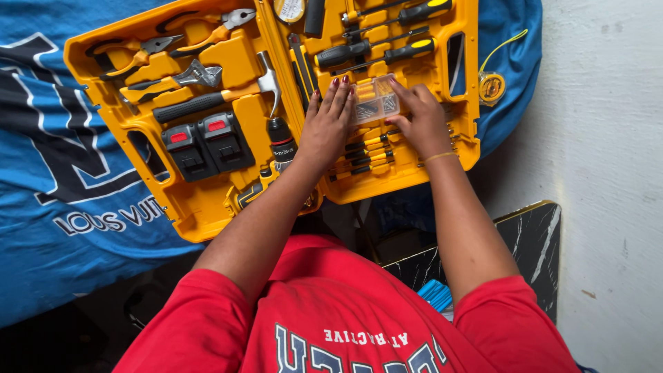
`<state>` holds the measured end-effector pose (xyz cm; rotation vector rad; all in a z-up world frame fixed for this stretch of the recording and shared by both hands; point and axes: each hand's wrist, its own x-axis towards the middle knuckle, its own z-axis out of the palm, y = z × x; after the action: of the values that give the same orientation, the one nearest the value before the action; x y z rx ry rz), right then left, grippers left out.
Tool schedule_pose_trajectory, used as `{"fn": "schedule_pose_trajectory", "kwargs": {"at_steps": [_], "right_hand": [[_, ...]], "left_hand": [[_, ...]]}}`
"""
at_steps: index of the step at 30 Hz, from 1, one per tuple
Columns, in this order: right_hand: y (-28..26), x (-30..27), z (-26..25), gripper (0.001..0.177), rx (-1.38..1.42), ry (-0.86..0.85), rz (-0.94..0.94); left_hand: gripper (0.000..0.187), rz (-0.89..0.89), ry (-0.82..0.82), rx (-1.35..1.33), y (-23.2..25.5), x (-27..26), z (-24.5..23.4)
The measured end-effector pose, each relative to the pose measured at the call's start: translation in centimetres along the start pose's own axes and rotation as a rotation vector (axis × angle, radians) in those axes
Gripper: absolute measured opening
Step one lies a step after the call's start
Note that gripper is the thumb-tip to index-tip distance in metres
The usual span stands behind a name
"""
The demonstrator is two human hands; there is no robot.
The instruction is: The person sorts small metal fasteners from a blue pouch into a clear plastic compartment box, then places the box into a yellow toolkit. The person also handles a metal Allen key and places it into the pouch.
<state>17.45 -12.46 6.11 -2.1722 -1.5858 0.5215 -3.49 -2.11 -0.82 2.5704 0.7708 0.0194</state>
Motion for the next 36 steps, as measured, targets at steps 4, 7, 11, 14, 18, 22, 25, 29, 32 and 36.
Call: {"fn": "schedule_pose_trajectory", "kwargs": {"at_steps": [4, 7, 11, 14, 18, 22, 25, 29, 32, 36], "right_hand": [[0.4, 0.5, 1.0, 0.08, -0.066, 0.02, 0.019], [0.4, 0.5, 1.2, 0.083, -0.051, 0.052, 0.011], [-0.4, 0.1, 0.8, 0.085, -0.05, 0.062, -0.019], [-0.2, -1.2, 0.1, 0.079, -0.014, 0.105, 0.005], [4.2, -3.8, -1.7, 0.034, -0.034, 0.368, 0.156], [12.1, -5.4, -4.7, 0.039, -0.114, 0.551, 0.308], [16.6, -4.9, -4.8, 0.053, 0.046, 0.492, 0.396], [19.2, -3.5, -3.7, 0.067, 0.014, 0.4, 0.33], [18.6, -2.6, -4.2, 0.063, -0.042, 0.382, 0.421], [14.6, -2.4, -6.2, 0.059, -0.027, 0.603, 0.419]], "left_hand": [[0.061, -0.042, 0.021, 0.042, 0.2, 0.3, 1.3], [0.06, -0.06, 0.07, 0.002, 0.2, 0.4, 2.1], [0.059, -0.035, 0.074, -0.021, 0.2, 0.3, 1.8], [0.06, -0.05, -0.012, 0.165, 1.4, 0.7, 0.7], [0.068, -0.04, 0.006, 0.176, 2.3, 0.5, -0.9], [0.077, 0.002, -0.012, -0.014, 3.7, -0.3, -1.8], [0.07, 0.031, -0.025, -0.085, 5.4, -0.7, -1.9], [0.053, 0.068, -0.025, -0.223, 7.1, -1.2, -2.1], [0.049, 0.104, 0.032, -0.272, 7.9, -0.3, -2.7], [0.038, 0.056, 0.127, -0.418, 9.1, 1.6, -4.0]]}}
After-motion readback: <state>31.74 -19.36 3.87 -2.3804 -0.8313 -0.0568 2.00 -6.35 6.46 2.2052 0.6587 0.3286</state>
